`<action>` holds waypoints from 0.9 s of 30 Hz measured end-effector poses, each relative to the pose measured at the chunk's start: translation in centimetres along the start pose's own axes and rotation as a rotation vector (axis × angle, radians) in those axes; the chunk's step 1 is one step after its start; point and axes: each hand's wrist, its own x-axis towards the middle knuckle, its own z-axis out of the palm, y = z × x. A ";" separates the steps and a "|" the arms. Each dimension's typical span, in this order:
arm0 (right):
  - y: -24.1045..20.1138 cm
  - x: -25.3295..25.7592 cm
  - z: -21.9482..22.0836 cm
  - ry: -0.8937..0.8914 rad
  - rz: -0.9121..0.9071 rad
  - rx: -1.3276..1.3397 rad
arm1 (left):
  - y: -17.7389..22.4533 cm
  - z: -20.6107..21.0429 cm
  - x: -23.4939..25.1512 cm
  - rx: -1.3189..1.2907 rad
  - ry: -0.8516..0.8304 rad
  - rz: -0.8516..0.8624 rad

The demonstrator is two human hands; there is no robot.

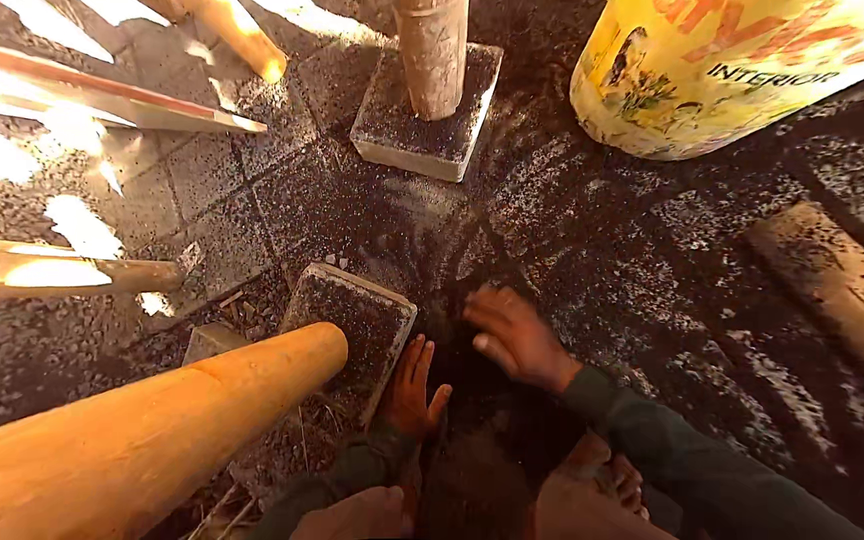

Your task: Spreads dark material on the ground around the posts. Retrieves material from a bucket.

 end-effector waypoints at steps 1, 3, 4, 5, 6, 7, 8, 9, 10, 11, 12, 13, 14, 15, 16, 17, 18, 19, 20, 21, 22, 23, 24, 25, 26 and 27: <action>1.3 0.2 -0.4 0.081 0.082 -0.072 | 0.1 -0.1 -0.1 0.007 -0.014 -0.012; 2.8 0.2 0.0 0.090 0.198 -0.215 | 0.2 0.1 -0.3 0.006 -0.040 -0.027; 2.5 -0.3 0.7 0.048 0.180 -0.260 | 0.1 0.2 -0.3 0.008 -0.040 -0.020; 1.5 -1.1 1.5 -0.011 0.142 -0.248 | 0.0 0.4 -0.2 0.010 -0.028 -0.007; 0.1 -2.0 2.1 -0.083 0.102 -0.198 | -0.1 0.5 -0.2 0.011 -0.007 0.009; -1.4 -2.9 2.7 -0.166 0.075 -0.133 | -0.2 0.5 -0.2 0.008 0.006 0.018; -2.5 -3.7 3.3 -0.218 0.048 -0.097 | -0.3 0.4 -0.3 0.005 0.014 0.022; -3.1 -4.5 3.9 -0.229 0.016 -0.103 | -0.2 0.3 -0.4 0.003 0.022 0.021; -3.3 -5.0 4.5 -0.206 -0.018 -0.140 | -0.1 0.3 -0.4 0.004 0.030 0.018; -3.3 -5.0 5.0 -0.161 -0.041 -0.178 | 0.0 0.3 -0.5 0.008 0.040 0.017; -3.3 -4.7 5.5 -0.120 -0.055 -0.201 | 0.0 0.3 -0.5 0.009 0.053 0.018; -3.3 -4.2 5.7 -0.107 -0.069 -0.205 | 0.0 0.4 -0.5 0.010 0.072 0.022; -3.3 -3.8 5.8 -0.126 -0.084 -0.201 | 0.0 0.5 -0.6 0.009 0.086 0.024; -3.2 -3.6 5.7 -0.155 -0.098 -0.199 | 0.0 0.6 -0.7 0.009 0.090 0.023; -3.1 -3.4 5.7 -0.183 -0.117 -0.206 | 0.0 0.6 -0.7 0.008 0.090 0.020; -3.0 -3.2 5.6 -0.210 -0.138 -0.217 | -0.1 0.6 -0.6 0.009 0.086 0.015; -2.9 -3.0 5.5 -0.223 -0.166 -0.222 | -0.1 0.6 -0.6 0.014 0.082 0.008; -2.7 -2.9 5.6 -0.210 -0.198 -0.219 | -0.1 0.6 -0.5 0.015 0.077 0.004; -2.6 -2.8 5.7 -0.172 -0.235 -0.217 | -0.1 0.6 -0.5 0.011 0.069 0.002; -2.5 -2.6 5.8 -0.145 -0.267 -0.224 | -0.1 0.7 -0.5 0.009 0.065 0.002; -2.6 -2.4 5.8 -0.117 -0.306 -0.243 | -0.1 0.7 -0.5 0.010 0.063 0.004; -2.5 -2.2 5.8 -0.071 -0.357 -0.269 | -0.1 0.7 -0.5 0.012 0.062 0.005; -2.4 -1.9 6.0 -0.029 -0.408 -0.287 | -0.1 0.7 -0.4 0.012 0.062 0.006; -2.2 -1.7 6.2 0.004 -0.450 -0.297 | -0.2 0.8 -0.4 0.015 0.065 0.008; -2.1 -1.6 6.3 0.025 -0.475 -0.301 | -0.2 0.8 -0.4 0.020 0.072 0.013; -2.2 -1.6 6.3 0.029 -0.480 -0.305 | -0.3 0.8 -0.4 0.026 0.075 0.018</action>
